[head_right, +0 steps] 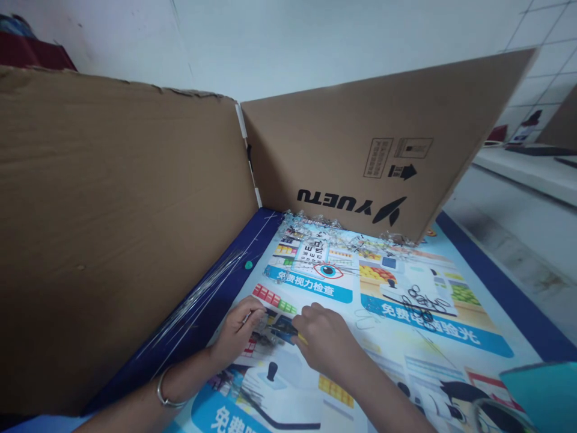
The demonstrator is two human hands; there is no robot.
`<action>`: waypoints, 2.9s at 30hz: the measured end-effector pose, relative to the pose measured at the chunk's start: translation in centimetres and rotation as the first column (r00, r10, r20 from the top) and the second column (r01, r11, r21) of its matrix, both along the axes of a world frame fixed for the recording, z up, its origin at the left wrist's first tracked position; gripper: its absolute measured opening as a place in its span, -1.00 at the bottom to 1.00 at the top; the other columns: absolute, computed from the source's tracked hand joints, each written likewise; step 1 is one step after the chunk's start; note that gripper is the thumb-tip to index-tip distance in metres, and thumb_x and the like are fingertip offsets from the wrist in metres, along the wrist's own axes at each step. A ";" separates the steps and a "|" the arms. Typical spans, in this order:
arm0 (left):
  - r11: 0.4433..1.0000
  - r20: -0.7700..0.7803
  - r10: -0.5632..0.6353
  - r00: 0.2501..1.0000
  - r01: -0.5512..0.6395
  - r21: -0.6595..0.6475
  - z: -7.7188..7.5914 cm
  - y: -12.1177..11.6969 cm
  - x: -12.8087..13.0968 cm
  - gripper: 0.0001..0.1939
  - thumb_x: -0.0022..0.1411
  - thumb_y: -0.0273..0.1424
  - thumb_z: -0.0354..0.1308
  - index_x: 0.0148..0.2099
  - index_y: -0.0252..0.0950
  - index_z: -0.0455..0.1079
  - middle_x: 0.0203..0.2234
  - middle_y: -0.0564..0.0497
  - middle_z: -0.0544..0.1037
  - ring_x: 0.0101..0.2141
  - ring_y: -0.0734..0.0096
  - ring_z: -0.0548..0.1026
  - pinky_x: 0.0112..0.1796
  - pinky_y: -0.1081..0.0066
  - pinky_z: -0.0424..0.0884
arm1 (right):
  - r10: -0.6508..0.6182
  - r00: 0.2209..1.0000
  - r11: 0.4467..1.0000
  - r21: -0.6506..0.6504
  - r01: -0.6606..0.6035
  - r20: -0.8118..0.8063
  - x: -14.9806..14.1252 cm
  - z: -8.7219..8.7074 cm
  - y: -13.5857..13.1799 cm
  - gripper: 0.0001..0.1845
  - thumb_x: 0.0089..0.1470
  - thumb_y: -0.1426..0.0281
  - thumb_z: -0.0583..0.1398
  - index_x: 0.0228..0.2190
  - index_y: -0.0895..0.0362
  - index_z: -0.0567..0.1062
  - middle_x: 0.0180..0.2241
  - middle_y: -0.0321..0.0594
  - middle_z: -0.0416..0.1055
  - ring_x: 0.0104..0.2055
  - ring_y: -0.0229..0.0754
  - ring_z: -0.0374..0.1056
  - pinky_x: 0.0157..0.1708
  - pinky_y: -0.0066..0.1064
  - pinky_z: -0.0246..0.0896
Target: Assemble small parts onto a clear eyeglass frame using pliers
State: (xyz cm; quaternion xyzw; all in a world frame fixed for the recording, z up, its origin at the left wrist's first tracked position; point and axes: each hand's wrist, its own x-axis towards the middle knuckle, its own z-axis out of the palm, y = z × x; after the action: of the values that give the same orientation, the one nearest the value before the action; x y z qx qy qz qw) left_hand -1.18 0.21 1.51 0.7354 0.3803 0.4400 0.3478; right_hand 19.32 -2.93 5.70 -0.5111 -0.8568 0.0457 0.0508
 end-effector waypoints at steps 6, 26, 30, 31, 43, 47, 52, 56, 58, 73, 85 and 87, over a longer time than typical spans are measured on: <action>0.983 -0.117 -0.036 0.992 0.056 0.177 0.0 -0.1 -0.2 -0.85 0.20 -0.50 -0.07 -0.35 -0.31 0.32 -0.48 -0.02 0.36 -0.37 0.39 0.31 -0.31 0.43 0.23 | 0.000 1.000 1.000 0.013 0.000 0.005 -0.1 0.0 0.0 -0.85 0.01 0.31 0.10 -0.36 0.07 0.42 -0.39 -0.23 0.36 -0.27 -0.13 0.23 -0.39 -0.38 0.05; 0.998 0.021 -0.011 1.000 0.012 -0.057 -0.6 0.0 -0.2 -0.74 0.28 -0.32 -0.18 -0.40 -0.31 0.20 -0.53 0.07 0.24 -0.49 0.49 0.24 -0.41 0.48 0.19 | 0.008 0.999 1.000 -0.026 -0.009 -0.032 -0.1 -0.5 0.1 -0.82 0.04 0.29 0.07 -0.34 0.06 0.42 -0.39 -0.21 0.35 -0.27 -0.12 0.22 -0.37 -0.37 0.05; 0.999 0.025 0.011 1.000 -0.010 -0.043 -0.7 0.1 -0.2 -0.74 0.28 -0.31 -0.19 -0.40 -0.31 0.18 -0.53 0.07 0.23 -0.48 0.48 0.23 -0.41 0.48 0.19 | -0.002 0.998 1.000 -0.002 0.002 -0.057 -0.2 -0.6 0.1 -0.83 0.03 0.30 0.07 -0.33 0.08 0.41 -0.37 -0.20 0.34 -0.26 -0.11 0.20 -0.33 -0.33 0.06; 0.999 0.019 0.008 1.000 -0.008 -0.031 -0.7 0.1 -0.3 -0.75 0.28 -0.32 -0.19 -0.40 -0.30 0.18 -0.53 0.07 0.22 -0.48 0.48 0.22 -0.41 0.47 0.18 | -0.007 0.997 1.000 0.007 0.008 -0.072 -0.2 -0.6 0.1 -0.83 0.03 0.31 0.07 -0.33 0.08 0.40 -0.37 -0.19 0.33 -0.25 -0.11 0.19 -0.31 -0.32 0.06; 0.994 -0.059 -0.019 0.998 0.026 0.109 -0.9 0.0 -0.5 -0.75 0.28 -0.34 -0.22 -0.38 -0.30 0.17 -0.50 0.04 0.24 -0.43 0.44 0.23 -0.36 0.43 0.19 | 0.007 0.985 1.000 0.007 -0.006 -0.173 -0.7 -1.4 -0.2 -0.79 0.05 0.29 0.06 -0.30 0.10 0.40 -0.34 -0.17 0.31 -0.23 -0.10 0.16 -0.27 -0.31 0.07; 0.992 -0.058 -0.031 0.998 0.037 0.117 -1.0 0.1 -0.5 -0.75 0.29 -0.34 -0.22 -0.39 -0.29 0.16 -0.51 0.05 0.23 -0.44 0.44 0.23 -0.37 0.44 0.18 | 0.008 0.982 1.000 0.008 -0.006 -0.187 -0.5 -1.3 0.0 -0.78 0.06 0.29 0.05 -0.29 0.09 0.39 -0.35 -0.18 0.30 -0.24 -0.11 0.16 -0.28 -0.31 0.07; 0.995 -0.069 -0.041 0.997 0.047 0.087 -1.0 0.0 -0.6 -0.75 0.28 -0.33 -0.22 -0.39 -0.29 0.17 -0.51 0.05 0.23 -0.45 0.44 0.22 -0.37 0.45 0.18 | 0.007 0.982 1.000 -0.002 -0.008 -0.186 -0.4 -1.3 0.1 -0.79 0.06 0.29 0.05 -0.30 0.09 0.39 -0.36 -0.19 0.30 -0.24 -0.12 0.16 -0.30 -0.33 0.07; 0.996 -0.063 -0.038 0.997 0.043 0.083 -1.0 0.0 -0.6 -0.73 0.28 -0.31 -0.22 -0.40 -0.29 0.18 -0.52 0.05 0.23 -0.46 0.45 0.23 -0.38 0.46 0.18 | 0.010 0.982 1.000 -0.010 -0.012 -0.187 -0.5 -1.2 -0.1 -0.79 0.06 0.29 0.04 -0.29 0.09 0.40 -0.36 -0.19 0.31 -0.24 -0.12 0.17 -0.31 -0.34 0.08; 0.995 -0.062 -0.040 0.997 0.045 0.086 -1.1 0.0 -0.6 -0.73 0.29 -0.32 -0.23 -0.40 -0.29 0.18 -0.53 0.06 0.22 -0.46 0.45 0.22 -0.39 0.46 0.18 | 0.012 0.983 1.000 -0.010 -0.015 -0.186 -0.5 -1.2 -0.1 -0.78 0.06 0.29 0.04 -0.29 0.08 0.40 -0.36 -0.19 0.31 -0.24 -0.12 0.17 -0.31 -0.34 0.08; 0.987 -0.073 -0.066 0.995 0.076 0.143 -1.0 0.0 -0.7 -0.74 0.29 -0.35 -0.21 -0.38 -0.30 0.20 -0.50 0.03 0.27 -0.44 0.44 0.26 -0.37 0.43 0.21 | -0.002 0.985 0.999 -0.046 -0.006 -0.173 -0.5 -0.9 -0.2 -0.79 0.07 0.26 0.03 -0.31 0.06 0.39 -0.37 -0.23 0.31 -0.26 -0.14 0.18 -0.35 -0.35 0.05; 0.989 -0.064 -0.096 0.993 0.102 0.111 -0.8 0.0 -0.7 -0.74 0.28 -0.33 -0.21 -0.38 -0.30 0.20 -0.50 0.03 0.26 -0.44 0.44 0.25 -0.37 0.44 0.21 | -0.011 0.993 1.000 -0.013 0.010 -0.120 -0.6 -0.8 -0.4 -0.79 0.05 0.25 0.03 -0.33 0.06 0.39 -0.37 -0.21 0.32 -0.27 -0.14 0.20 -0.38 -0.38 0.03; 0.992 -0.041 -0.097 0.994 0.100 0.074 -0.8 0.1 -0.6 -0.73 0.28 -0.31 -0.20 -0.40 -0.30 0.20 -0.51 0.04 0.26 -0.45 0.45 0.25 -0.37 0.45 0.20 | -0.011 0.992 1.000 -0.011 0.009 -0.127 -0.5 -0.8 -0.3 -0.78 0.05 0.25 0.03 -0.32 0.06 0.39 -0.37 -0.21 0.32 -0.26 -0.14 0.19 -0.37 -0.38 0.04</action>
State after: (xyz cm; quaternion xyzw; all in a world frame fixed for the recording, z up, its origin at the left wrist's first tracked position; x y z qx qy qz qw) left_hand -1.82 0.30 0.75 0.7742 0.3330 0.4226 0.3335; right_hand 18.78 -3.23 4.87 -0.5117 -0.8490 0.0823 0.1029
